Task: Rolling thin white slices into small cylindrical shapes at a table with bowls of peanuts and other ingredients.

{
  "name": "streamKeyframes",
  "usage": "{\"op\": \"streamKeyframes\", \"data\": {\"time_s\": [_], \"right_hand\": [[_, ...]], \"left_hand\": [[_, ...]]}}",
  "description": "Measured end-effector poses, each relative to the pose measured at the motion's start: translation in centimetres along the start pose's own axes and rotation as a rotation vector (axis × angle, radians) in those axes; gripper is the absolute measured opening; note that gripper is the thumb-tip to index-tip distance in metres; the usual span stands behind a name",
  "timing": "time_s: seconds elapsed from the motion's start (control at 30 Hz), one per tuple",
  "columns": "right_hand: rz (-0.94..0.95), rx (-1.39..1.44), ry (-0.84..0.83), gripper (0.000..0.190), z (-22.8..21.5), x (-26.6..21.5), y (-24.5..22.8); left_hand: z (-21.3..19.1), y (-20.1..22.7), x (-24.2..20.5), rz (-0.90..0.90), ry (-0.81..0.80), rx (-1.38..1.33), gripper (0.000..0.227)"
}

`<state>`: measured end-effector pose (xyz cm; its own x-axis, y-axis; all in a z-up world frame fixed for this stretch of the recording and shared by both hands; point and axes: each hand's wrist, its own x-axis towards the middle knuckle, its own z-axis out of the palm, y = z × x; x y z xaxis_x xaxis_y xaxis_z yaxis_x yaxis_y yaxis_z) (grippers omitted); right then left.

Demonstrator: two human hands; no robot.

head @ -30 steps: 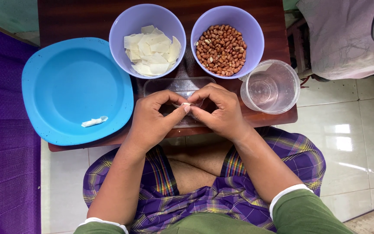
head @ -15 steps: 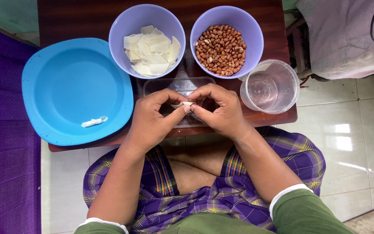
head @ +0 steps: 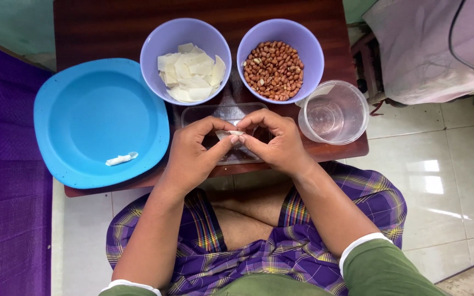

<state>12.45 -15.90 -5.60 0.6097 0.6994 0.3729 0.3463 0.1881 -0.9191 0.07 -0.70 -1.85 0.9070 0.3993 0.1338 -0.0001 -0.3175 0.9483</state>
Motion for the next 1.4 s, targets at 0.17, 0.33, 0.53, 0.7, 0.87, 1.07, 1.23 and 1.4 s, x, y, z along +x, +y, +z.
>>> {"op": "streamKeyframes", "data": {"time_s": [0.17,0.33,0.53,0.7,0.87,1.07,1.23,1.4], "right_hand": [[-0.007,-0.019,0.003,0.018,0.0,-0.3,0.4],[-0.018,-0.008,0.017,0.019,-0.2,-0.5,0.5],[-0.024,-0.02,0.014,0.02,-0.2,-0.9,-1.1],[-0.038,-0.013,0.003,0.018,-0.3,-1.1,-1.7],[-0.045,-0.006,-0.007,0.017,-0.4,-1.1,-2.4],[-0.064,-0.036,0.011,0.019,-0.5,-1.1,-2.4],[-0.082,-0.087,0.102,0.021,-0.3,-1.9,-2.8],[-0.078,-0.067,0.169,0.024,-0.1,-4.3,-5.5]], "left_hand": [[0.1,-0.2,-0.2,-0.009,0.006,-0.021,0.01],[0.5,-1.0,-0.4,0.001,0.023,-0.021,0.01],[0.8,-0.7,-1.0,0.051,0.022,-0.046,0.009],[0.8,-0.7,-1.3,0.086,0.016,-0.051,0.009],[1.0,-1.2,-1.4,0.096,0.015,-0.075,0.01],[1.2,-0.9,-1.3,0.025,0.017,-0.08,0.012],[1.0,1.5,-1.8,0.041,0.022,-0.089,0.013],[1.2,4.7,-3.7,0.06,0.024,-0.076,0.015]]}}
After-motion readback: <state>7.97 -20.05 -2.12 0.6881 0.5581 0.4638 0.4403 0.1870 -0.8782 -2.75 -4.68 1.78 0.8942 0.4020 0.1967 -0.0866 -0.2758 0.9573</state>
